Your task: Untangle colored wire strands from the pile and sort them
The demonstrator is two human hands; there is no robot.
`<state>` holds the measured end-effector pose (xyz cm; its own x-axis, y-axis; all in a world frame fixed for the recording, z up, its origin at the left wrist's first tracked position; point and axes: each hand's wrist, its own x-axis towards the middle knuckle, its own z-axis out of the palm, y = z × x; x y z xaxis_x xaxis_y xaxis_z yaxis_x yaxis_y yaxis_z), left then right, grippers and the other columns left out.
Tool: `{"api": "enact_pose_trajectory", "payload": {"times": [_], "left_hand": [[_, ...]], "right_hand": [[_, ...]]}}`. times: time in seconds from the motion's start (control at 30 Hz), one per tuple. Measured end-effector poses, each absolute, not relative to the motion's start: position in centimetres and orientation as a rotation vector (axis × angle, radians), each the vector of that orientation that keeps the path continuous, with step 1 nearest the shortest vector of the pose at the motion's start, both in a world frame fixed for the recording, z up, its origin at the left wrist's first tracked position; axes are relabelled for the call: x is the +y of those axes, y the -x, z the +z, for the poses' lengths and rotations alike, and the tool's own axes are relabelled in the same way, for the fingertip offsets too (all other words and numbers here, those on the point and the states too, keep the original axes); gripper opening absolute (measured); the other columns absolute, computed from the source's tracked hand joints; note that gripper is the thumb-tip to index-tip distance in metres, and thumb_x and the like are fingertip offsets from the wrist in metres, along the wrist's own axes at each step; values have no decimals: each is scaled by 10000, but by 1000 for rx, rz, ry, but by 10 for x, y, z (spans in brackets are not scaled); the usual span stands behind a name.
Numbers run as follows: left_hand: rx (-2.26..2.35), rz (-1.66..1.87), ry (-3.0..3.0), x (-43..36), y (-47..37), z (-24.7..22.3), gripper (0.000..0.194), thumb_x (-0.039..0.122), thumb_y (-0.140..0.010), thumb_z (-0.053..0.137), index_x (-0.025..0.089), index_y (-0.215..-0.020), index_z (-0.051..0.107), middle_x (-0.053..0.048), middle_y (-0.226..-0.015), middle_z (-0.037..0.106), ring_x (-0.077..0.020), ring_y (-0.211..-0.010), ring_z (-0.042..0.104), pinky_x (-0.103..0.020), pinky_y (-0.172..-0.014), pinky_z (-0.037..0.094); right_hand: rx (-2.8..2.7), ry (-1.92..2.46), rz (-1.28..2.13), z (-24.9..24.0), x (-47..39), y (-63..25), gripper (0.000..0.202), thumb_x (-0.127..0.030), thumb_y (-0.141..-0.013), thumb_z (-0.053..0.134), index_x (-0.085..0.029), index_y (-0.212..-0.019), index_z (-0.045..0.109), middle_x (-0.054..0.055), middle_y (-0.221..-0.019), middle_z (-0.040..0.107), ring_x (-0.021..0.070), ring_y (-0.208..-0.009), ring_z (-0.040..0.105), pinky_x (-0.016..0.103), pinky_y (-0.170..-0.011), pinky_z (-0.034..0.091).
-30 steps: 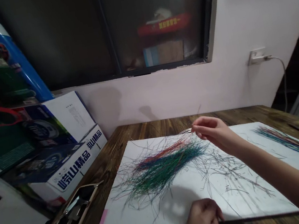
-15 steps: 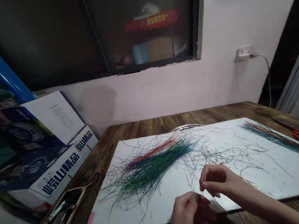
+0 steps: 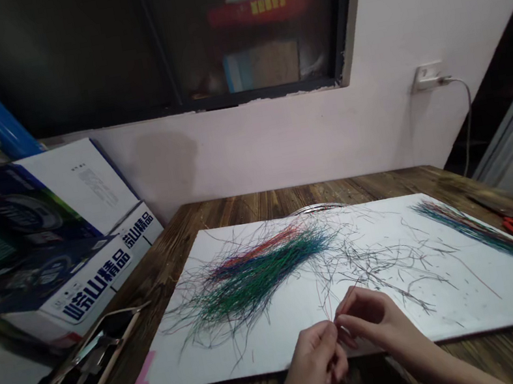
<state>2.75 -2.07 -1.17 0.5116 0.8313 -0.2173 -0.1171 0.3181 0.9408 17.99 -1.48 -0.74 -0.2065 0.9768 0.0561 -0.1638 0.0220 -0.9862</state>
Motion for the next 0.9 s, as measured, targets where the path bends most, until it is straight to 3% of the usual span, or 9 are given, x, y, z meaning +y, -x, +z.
{"api": "enact_pose_trajectory", "payload": {"times": [0.13,0.53,0.63,0.7,0.8,0.9], "left_hand": [[814,740,-1098,-23,-27,-6,465,564,-831,471,121,-740,579,109,-394,257,-51,-362,135,-226,-399,80],[729,628,-1141,-21,-27,-5,508,579,-806,502,96,-736,642,101,-339,294,-42,-303,174,-232,-372,85],[730,674,-1111,-21,-28,-8,491,579,-795,515,107,-706,616,104,-329,293,-39,-286,154,-232,-357,66],[771,723,-1073,-19,-29,-11,470,574,-781,533,118,-691,596,109,-328,289,-36,-282,144,-230,-350,65],[816,744,-1032,-17,-28,-13,465,584,-760,542,126,-688,583,117,-326,271,-34,-274,143,-226,-340,76],[835,746,-1019,-16,-27,-13,462,583,-752,541,124,-725,590,123,-336,254,-34,-282,139,-227,-342,75]], "right_hand": [[-1302,1011,1337,-2,-16,-183,231,-393,-774,653,-181,-699,600,1,-624,595,115,-544,484,250,-548,373],[-1358,1015,1326,-3,-19,-184,229,-406,-804,612,-198,-717,571,4,-658,575,138,-603,507,256,-559,387],[-1384,1008,1291,-5,-16,-184,183,-384,-816,599,-210,-798,543,3,-701,581,136,-603,525,255,-556,412],[-1367,1082,1119,0,-10,-187,202,-364,-816,597,-232,-935,501,29,-854,590,146,-659,545,264,-567,440],[-1389,1198,591,25,6,-190,328,-299,-815,580,-252,-1104,434,95,-1141,511,199,-907,548,315,-680,480],[-1654,1101,235,64,35,-181,220,-191,-822,505,-222,-1040,504,104,-1093,545,212,-948,541,341,-742,473]]}}
